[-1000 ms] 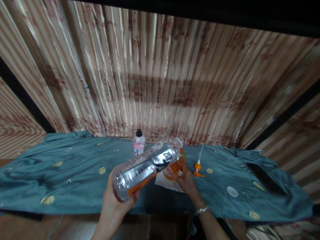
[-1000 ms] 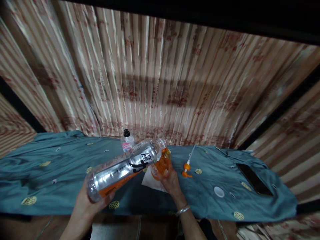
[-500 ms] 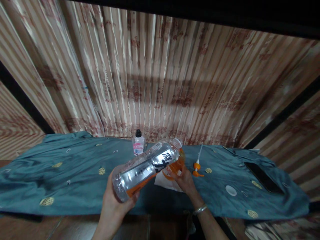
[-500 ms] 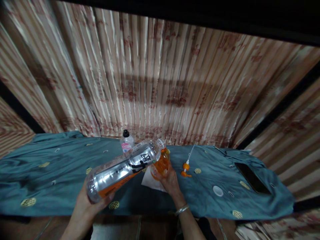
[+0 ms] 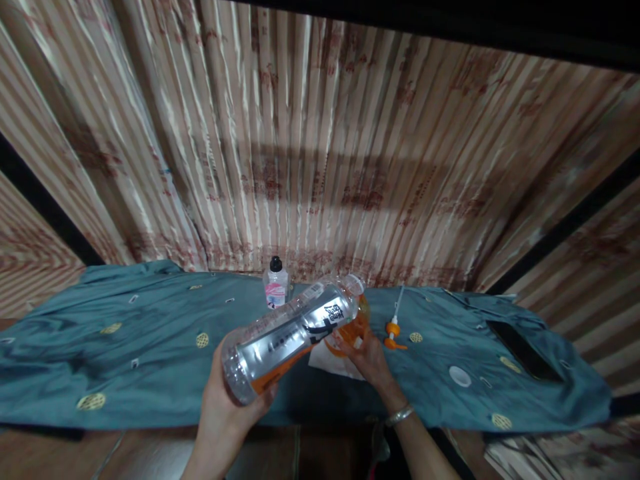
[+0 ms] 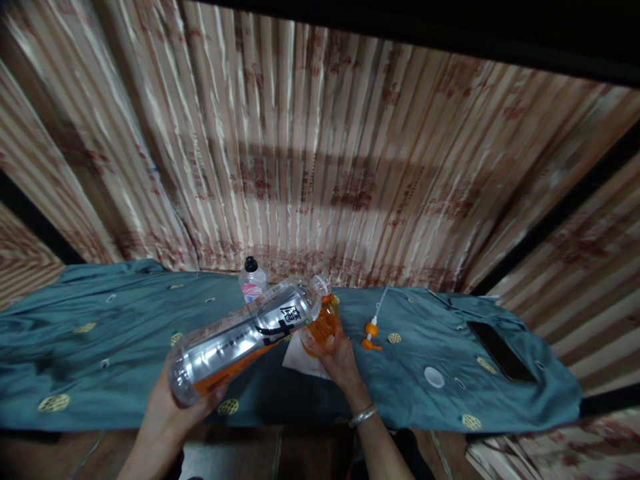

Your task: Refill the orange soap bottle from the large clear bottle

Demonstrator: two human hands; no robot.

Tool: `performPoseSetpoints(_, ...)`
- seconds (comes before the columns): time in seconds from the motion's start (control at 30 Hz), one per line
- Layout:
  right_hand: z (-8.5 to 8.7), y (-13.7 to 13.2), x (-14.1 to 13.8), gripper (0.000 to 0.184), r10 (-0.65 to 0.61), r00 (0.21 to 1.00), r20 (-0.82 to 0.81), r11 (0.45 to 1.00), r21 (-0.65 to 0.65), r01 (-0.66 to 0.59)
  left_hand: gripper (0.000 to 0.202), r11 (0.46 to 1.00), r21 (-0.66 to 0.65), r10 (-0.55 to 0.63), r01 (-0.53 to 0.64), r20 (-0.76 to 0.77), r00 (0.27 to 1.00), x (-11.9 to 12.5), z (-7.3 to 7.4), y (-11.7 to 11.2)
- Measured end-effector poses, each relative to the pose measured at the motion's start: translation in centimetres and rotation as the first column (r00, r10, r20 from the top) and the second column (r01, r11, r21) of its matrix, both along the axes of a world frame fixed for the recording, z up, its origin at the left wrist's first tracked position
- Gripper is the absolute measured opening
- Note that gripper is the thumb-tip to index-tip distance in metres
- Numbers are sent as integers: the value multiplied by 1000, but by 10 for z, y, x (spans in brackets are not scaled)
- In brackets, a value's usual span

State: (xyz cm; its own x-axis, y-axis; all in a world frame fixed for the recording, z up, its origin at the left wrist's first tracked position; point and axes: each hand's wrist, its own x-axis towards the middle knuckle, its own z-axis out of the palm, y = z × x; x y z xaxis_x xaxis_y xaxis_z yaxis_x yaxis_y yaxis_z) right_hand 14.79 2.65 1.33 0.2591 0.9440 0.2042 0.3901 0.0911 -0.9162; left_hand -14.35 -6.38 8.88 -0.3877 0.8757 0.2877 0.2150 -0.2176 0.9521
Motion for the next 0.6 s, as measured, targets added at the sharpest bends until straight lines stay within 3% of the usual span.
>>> performPoseSetpoints(0.17, 1, -2, -3, 65, 13, 1000, 26, 1000, -6, -13, 87, 998, -60, -15, 20, 95, 995, 0, 7, -2)
performPoseSetpoints(0.47, 8, -7, -9, 58, -13, 999, -31, 1000, -24, 13, 87, 996, -77, -24, 34, 130, 991, 1, 18, -5)
performPoseSetpoints(0.6, 9, -7, -9, 63, -3, 999, -40, 1000, -19, 2, 86, 996, -85, -16, 26, 118, 993, 1, 18, -5)
